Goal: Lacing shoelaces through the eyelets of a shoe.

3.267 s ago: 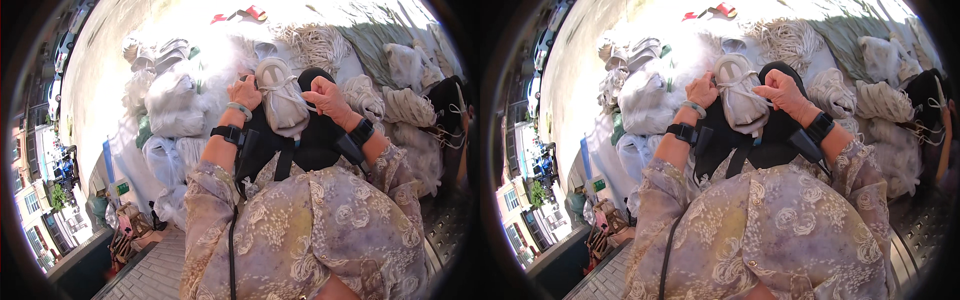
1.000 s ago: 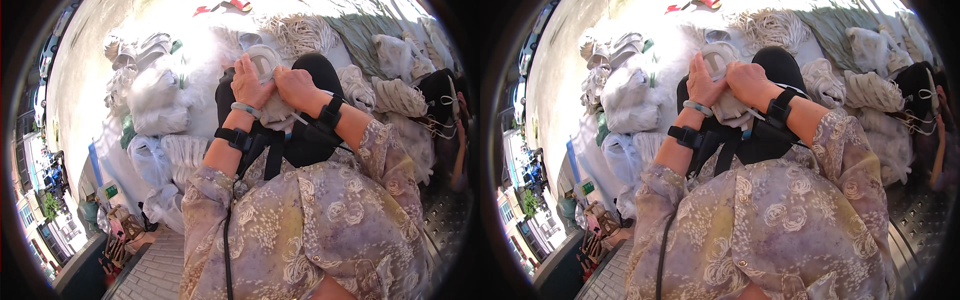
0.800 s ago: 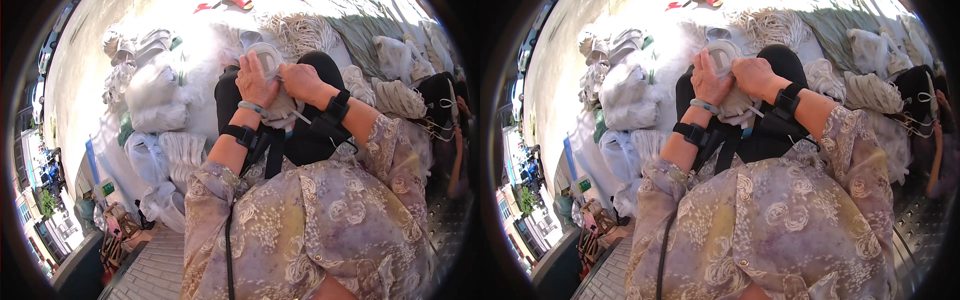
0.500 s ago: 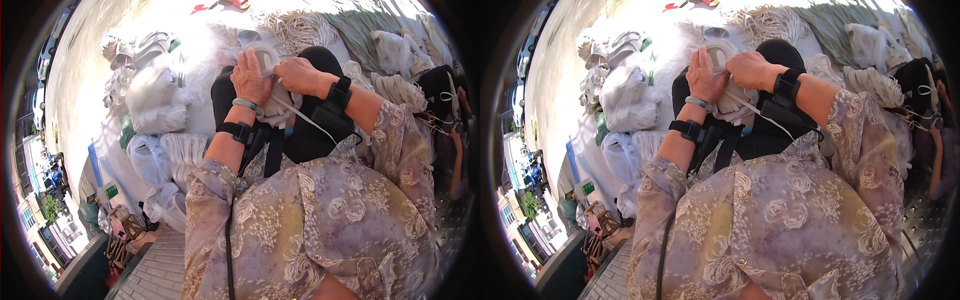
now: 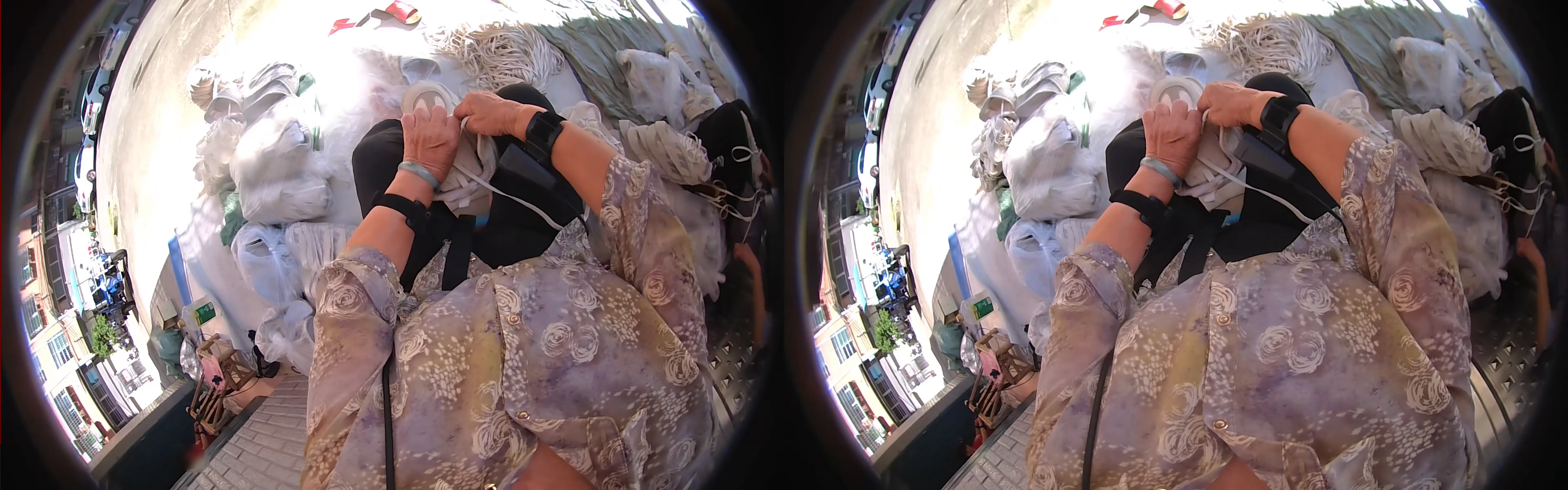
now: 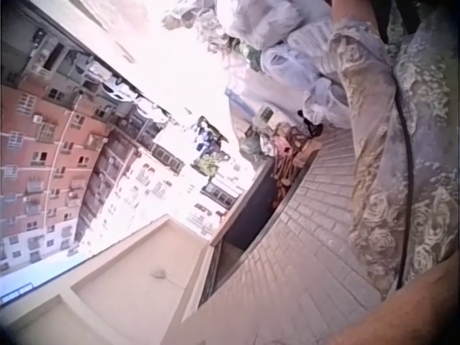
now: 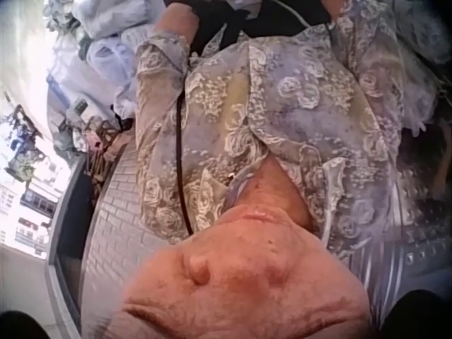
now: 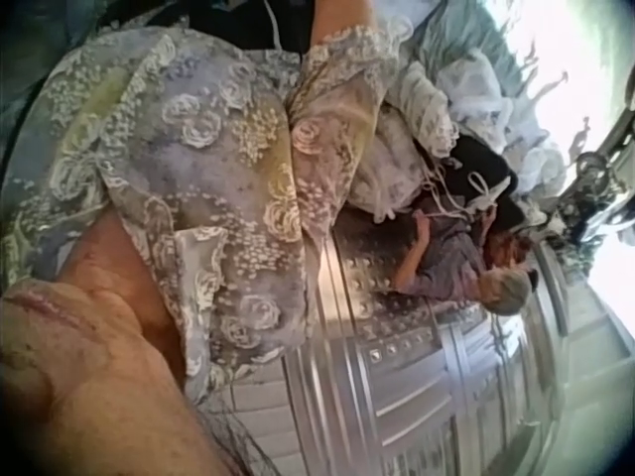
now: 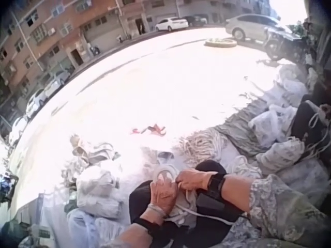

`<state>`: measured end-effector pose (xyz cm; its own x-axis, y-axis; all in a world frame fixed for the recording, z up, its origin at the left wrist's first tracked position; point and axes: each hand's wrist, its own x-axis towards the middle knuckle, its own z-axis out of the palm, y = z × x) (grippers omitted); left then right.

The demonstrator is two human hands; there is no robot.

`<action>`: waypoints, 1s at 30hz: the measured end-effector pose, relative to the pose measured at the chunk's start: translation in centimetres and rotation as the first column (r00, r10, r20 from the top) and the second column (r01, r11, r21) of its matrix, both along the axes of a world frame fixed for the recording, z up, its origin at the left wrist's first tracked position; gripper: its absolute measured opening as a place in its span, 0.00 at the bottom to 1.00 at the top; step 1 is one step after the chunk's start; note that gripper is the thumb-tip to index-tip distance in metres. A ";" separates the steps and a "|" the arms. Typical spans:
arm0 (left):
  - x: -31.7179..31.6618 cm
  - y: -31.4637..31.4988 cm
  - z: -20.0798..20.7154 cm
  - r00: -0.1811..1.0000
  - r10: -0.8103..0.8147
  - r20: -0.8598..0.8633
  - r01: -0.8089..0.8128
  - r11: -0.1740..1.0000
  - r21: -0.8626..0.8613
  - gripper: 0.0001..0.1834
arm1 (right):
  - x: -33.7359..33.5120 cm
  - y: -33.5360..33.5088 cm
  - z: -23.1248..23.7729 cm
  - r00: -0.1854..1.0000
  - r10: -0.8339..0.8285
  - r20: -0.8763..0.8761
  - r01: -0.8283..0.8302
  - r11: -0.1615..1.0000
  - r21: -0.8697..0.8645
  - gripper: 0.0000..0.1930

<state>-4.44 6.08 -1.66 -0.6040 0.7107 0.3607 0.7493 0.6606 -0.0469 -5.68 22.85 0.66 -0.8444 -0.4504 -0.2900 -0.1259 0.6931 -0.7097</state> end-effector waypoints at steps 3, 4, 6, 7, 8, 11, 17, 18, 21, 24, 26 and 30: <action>-0.2 0.5 -0.3 1.000 0.001 0.000 -0.001 1.000 -0.028 0.03 | -0.2 0.4 -0.9 0.999 -0.013 -0.038 0.013 1.000 -0.019 0.14; -0.3 0.4 -0.5 1.000 0.003 -0.010 -0.004 0.999 -0.038 0.03 | -0.3 0.3 -1.1 0.998 -0.011 -0.058 0.009 1.000 -0.027 0.13; -0.4 0.5 -0.9 0.999 -0.015 -0.043 0.013 0.999 -0.049 0.03 | -0.1 0.2 -1.4 0.997 -0.020 -0.076 0.019 1.000 -0.019 0.13; -0.6 0.4 -1.0 0.997 -0.028 -0.075 0.023 0.998 -0.059 0.03 | -0.1 0.0 -1.5 0.996 -0.023 -0.092 0.022 1.000 -0.010 0.13; -0.7 0.4 -1.2 0.997 -0.028 -0.077 0.024 0.998 -0.057 0.03 | 0.2 -0.2 -1.7 0.995 -0.023 -0.094 0.023 1.000 -0.008 0.13; -0.8 0.7 -1.3 0.994 -0.100 -0.048 0.101 0.995 0.012 0.03 | 1.2 -0.3 -2.4 0.980 -0.113 -0.162 0.116 0.993 0.008 0.11; 0.4 -0.1 0.4 0.985 -0.159 -0.073 0.161 0.986 0.029 0.04 | 2.5 -0.3 -3.1 0.962 -0.181 -0.207 0.170 0.983 -0.071 0.14; 1.2 -0.6 1.1 0.983 -0.179 -0.030 0.181 0.982 0.061 0.03 | 2.6 -0.1 -3.2 0.964 -0.191 -0.187 0.177 0.980 -0.092 0.15; 5.1 -3.7 4.8 0.963 -0.238 0.128 0.218 0.964 0.153 0.04 | 3.4 0.0 -2.8 0.957 -0.235 -0.170 0.209 0.965 -0.155 0.18; 7.9 -10.4 6.7 0.966 -0.128 0.226 0.093 0.983 0.159 0.04 | 3.8 0.6 -3.1 0.934 -0.319 -0.161 0.283 0.936 -0.210 0.20; 9.9 -18.5 5.9 0.930 0.283 0.235 -0.264 0.958 -0.109 0.05 | 3.8 1.2 -3.1 0.922 -0.356 -0.152 0.318 0.921 -0.227 0.21; 18.4 -37.8 4.4 0.393 0.919 0.026 -0.902 0.391 -0.181 0.12 | 3.5 0.0 -2.4 0.946 -0.322 -0.038 0.306 0.926 -0.220 0.22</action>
<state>13.97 -31.76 2.75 -0.9425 -0.2600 0.2102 -0.2932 0.9449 -0.1458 -2.20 22.87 -1.73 -0.9675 -0.2027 -0.1515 0.0178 0.5427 -0.8397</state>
